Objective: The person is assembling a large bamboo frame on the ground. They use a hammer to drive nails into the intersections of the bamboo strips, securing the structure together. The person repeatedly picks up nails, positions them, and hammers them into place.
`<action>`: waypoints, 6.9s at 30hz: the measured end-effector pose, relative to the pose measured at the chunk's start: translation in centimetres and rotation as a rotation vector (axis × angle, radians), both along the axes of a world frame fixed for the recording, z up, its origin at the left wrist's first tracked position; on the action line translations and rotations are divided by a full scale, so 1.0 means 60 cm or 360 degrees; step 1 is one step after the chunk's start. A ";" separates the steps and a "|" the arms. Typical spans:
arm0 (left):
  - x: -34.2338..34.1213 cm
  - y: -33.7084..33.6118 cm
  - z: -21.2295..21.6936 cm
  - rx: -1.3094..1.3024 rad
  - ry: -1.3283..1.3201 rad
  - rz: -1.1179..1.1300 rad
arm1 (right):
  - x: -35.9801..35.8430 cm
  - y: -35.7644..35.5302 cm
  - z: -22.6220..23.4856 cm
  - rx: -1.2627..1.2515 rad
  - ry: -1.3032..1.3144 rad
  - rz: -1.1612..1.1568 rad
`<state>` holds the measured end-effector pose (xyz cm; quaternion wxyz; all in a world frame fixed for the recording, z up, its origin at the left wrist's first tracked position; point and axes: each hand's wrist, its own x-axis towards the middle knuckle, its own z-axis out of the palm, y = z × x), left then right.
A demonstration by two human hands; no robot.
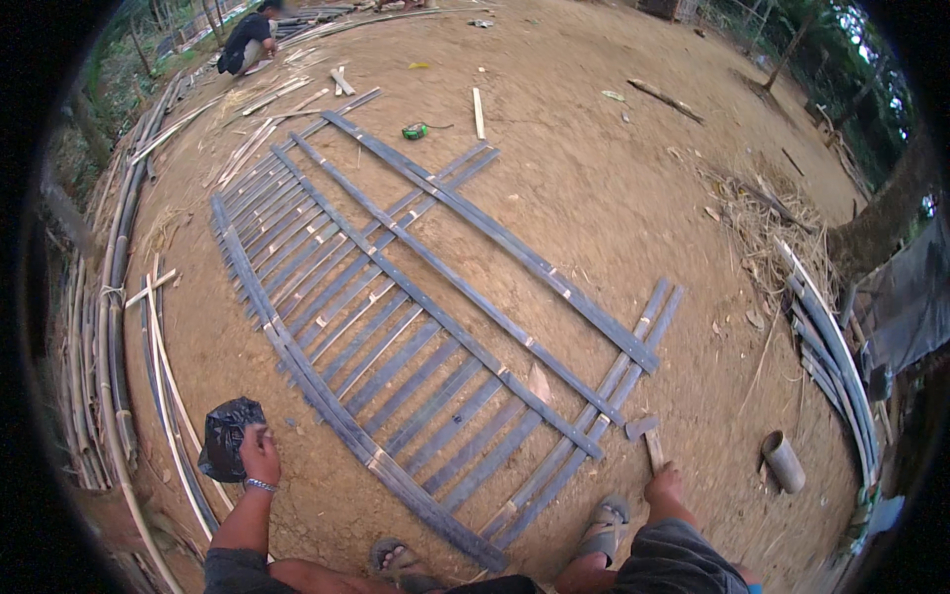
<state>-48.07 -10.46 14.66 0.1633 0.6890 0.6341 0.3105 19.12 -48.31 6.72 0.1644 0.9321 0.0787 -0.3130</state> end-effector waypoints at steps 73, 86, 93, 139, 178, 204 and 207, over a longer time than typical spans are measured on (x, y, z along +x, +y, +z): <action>0.474 -0.128 -0.247 0.0049 0.0076 -0.0872 | -0.200 0.560 -0.023 0.1278 0.0319 0.0900; 0.280 -0.317 -0.180 -0.0811 -0.0117 0.0646 | -0.192 0.563 -0.037 0.1289 0.0283 0.1010; 0.332 -0.297 -0.177 -0.0914 -0.0572 0.0943 | -0.167 0.561 -0.064 0.1338 0.0309 0.0995; 0.340 -0.291 -0.222 -0.0709 -0.0526 0.1259 | -0.192 0.552 -0.050 0.1457 0.0153 0.1119; 0.499 -0.127 -0.138 -0.1230 -0.1182 -0.0349 | -0.108 0.402 0.003 0.1675 0.0533 0.0235; 0.704 -0.018 -0.214 -0.0361 -0.0498 -0.0673 | -0.148 0.367 -0.052 0.1913 0.0851 -0.0621; 0.716 -0.006 -0.224 -0.0120 -0.0322 -0.0814 | -0.146 0.368 -0.046 0.1906 0.0847 -0.0611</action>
